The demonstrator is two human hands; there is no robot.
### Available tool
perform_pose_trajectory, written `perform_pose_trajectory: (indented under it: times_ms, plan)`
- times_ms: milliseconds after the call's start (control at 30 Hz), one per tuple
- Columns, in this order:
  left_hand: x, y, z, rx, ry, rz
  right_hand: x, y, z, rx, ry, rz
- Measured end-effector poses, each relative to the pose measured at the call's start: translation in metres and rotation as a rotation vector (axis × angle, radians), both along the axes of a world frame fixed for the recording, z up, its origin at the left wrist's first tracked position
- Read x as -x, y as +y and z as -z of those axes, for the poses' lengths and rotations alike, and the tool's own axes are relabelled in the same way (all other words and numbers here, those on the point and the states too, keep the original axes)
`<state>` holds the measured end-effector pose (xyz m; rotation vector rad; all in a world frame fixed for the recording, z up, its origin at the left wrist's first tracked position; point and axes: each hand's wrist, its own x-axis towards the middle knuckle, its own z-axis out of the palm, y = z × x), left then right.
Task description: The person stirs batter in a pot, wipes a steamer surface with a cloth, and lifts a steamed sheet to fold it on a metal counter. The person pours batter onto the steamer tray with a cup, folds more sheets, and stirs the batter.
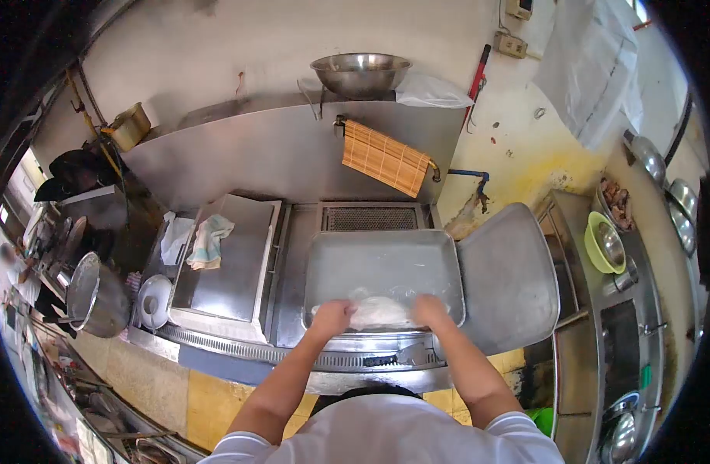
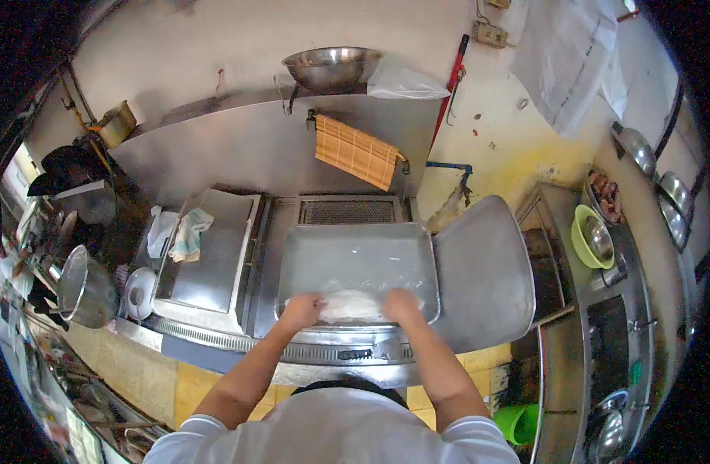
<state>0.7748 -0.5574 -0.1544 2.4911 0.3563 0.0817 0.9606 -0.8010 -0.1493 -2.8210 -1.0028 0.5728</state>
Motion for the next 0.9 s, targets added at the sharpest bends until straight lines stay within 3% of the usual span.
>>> perform_pose_trajectory:
  times_ms: [33, 100, 200, 300, 367, 433, 467, 533, 600, 700, 767, 800, 833, 867, 900]
  plan:
    - [-0.008, -0.013, -0.039, 0.075, -0.088, -0.010, 0.005, 0.012, -0.020, -0.051, -0.017, -0.007]
    - [-0.021, -0.037, -0.087, 0.185, -0.296, -0.020, 0.031, 0.038, -0.062, -0.833, 0.047, 0.007]
    - [-0.033, -0.048, -0.131, 0.229, -0.574, -0.045, 0.055, 0.068, -0.100, -1.034, 0.446, -0.005]
    - [-0.019, -0.008, -0.164, 0.262, -0.690, -0.167, 0.031, 0.031, -0.048, -0.584, 0.208, -0.011]
    - [-0.005, 0.027, -0.178, 0.262, -0.759, -0.322, -0.004, -0.015, -0.006, -0.451, 0.099, 0.047]
    - [0.004, 0.033, -0.180, 0.210, -0.698, -0.437, -0.010, -0.029, -0.017, -0.318, 0.072, 0.070]
    - [0.004, 0.028, -0.169, 0.162, -0.683, -0.360, -0.010, -0.032, -0.025, -0.255, 0.057, 0.086]
    - [-0.004, 0.000, -0.145, 0.074, -0.647, -0.202, 0.014, -0.001, -0.071, -0.572, -0.006, -0.094]
    - [-0.011, -0.038, -0.150, 0.196, -0.564, -0.029, 0.054, 0.045, -0.118, -1.044, 0.168, -0.102]
    - [-0.008, -0.039, -0.175, 0.134, -0.671, -0.033, 0.070, 0.058, -0.106, -0.847, 0.533, 0.023]
    - [0.009, -0.001, -0.192, 0.028, -0.675, -0.209, 0.039, 0.032, -0.049, -0.648, 0.193, -0.012]
    - [0.013, 0.026, -0.179, 0.188, -0.757, -0.272, 0.020, 0.008, -0.017, -0.586, 0.136, 0.047]
    - [0.021, 0.029, -0.190, 0.221, -0.674, -0.379, 0.005, -0.010, 0.001, -0.526, 0.079, 0.107]
    - [0.029, 0.029, -0.201, 0.255, -0.587, -0.485, 0.000, -0.016, -0.001, -0.474, 0.068, 0.086]
    - [0.028, 0.030, -0.188, 0.182, -0.601, -0.432, -0.003, -0.021, -0.008, -0.422, 0.054, 0.065]
